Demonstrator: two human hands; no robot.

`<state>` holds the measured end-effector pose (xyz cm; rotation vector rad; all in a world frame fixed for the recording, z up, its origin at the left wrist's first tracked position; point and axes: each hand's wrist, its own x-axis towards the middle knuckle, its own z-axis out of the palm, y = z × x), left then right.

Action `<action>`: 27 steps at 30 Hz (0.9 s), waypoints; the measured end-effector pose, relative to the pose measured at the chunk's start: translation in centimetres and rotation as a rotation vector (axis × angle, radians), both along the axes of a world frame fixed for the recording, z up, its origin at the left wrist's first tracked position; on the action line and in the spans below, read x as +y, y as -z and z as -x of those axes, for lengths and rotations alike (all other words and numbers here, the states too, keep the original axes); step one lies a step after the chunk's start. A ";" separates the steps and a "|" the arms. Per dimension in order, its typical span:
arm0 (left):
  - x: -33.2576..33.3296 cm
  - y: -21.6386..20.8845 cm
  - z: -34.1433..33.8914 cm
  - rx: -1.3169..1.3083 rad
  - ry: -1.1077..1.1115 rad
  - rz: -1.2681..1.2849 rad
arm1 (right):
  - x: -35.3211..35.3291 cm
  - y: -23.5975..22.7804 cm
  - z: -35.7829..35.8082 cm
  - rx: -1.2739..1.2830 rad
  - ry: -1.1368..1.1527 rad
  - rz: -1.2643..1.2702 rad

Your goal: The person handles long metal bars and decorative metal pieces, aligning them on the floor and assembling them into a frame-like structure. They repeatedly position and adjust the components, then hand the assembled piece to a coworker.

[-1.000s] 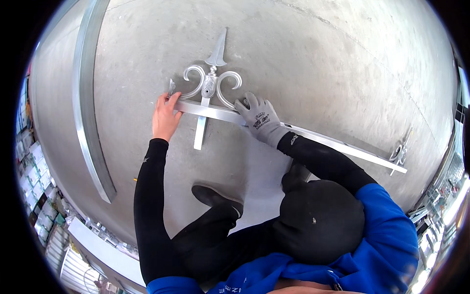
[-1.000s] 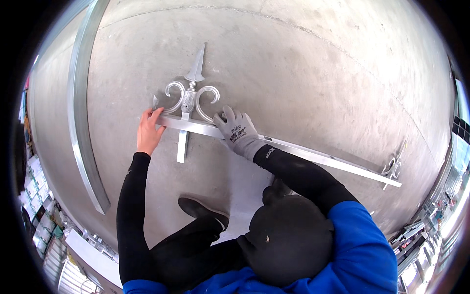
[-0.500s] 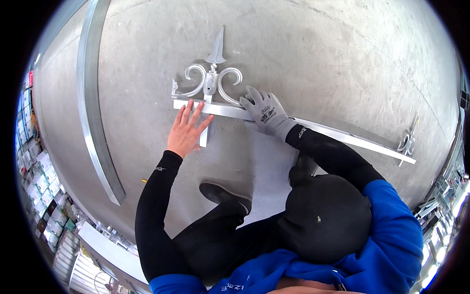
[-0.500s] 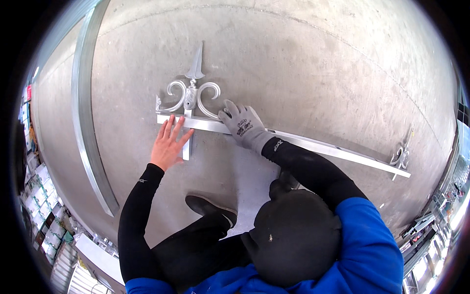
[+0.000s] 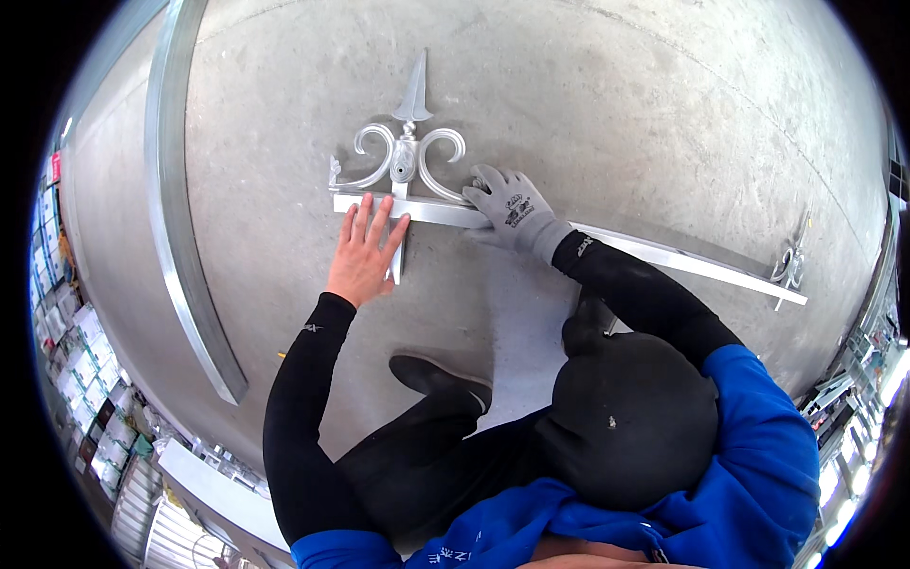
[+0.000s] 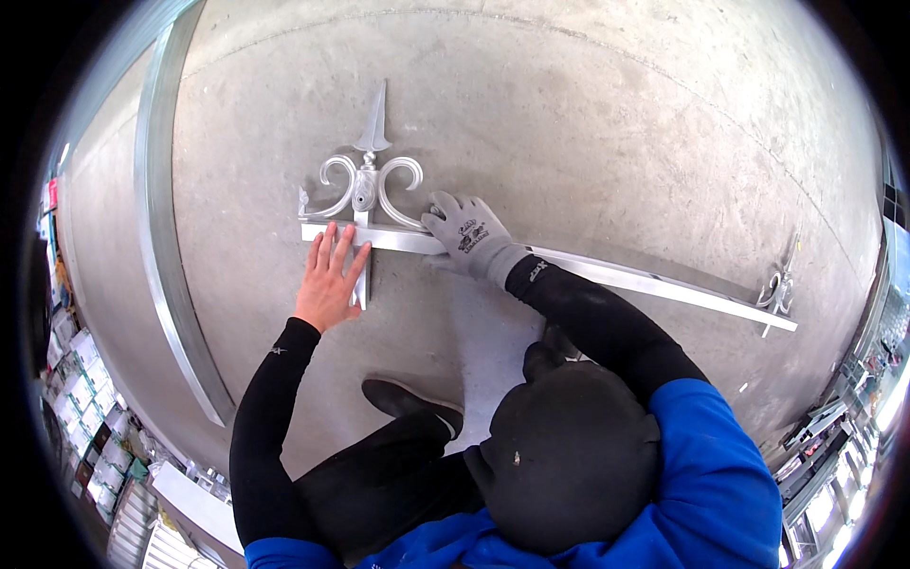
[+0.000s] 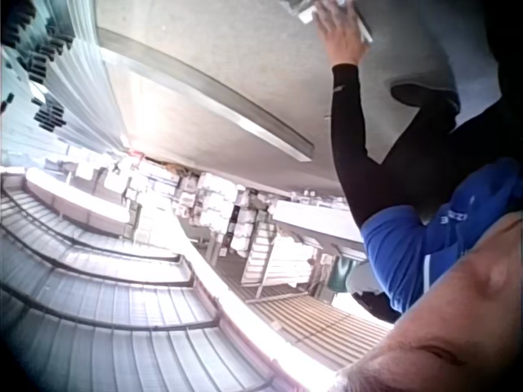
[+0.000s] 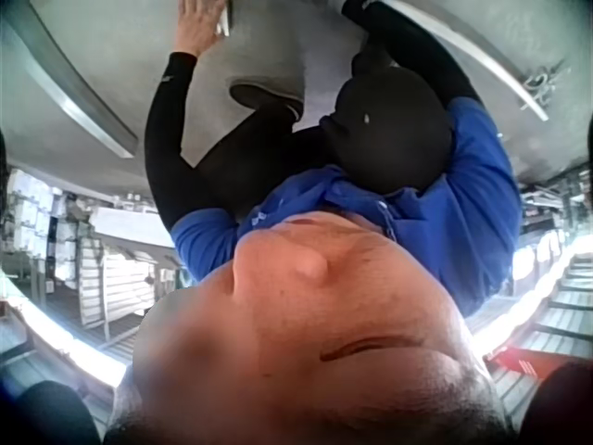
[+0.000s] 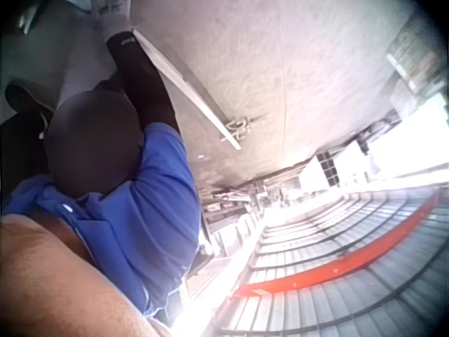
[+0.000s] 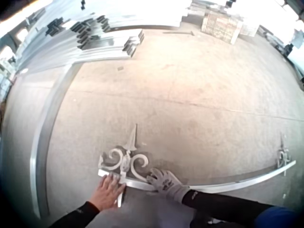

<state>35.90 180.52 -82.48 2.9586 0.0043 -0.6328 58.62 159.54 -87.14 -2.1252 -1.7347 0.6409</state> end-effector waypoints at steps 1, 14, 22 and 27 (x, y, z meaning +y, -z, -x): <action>-0.1 0.1 0.1 -0.013 0.001 -0.002 | 0.0 -0.1 0.0 -0.006 -0.007 0.019; 0.4 0.1 -0.1 -0.018 -0.020 0.045 | 0.0 -0.2 -0.3 0.055 0.057 -0.039; 0.3 1.2 0.5 -0.195 -0.031 0.043 | 0.1 0.5 0.0 0.049 0.040 -0.106; 0.7 0.5 -0.1 -0.141 -0.050 0.078 | 0.1 0.2 0.3 0.065 0.047 -0.112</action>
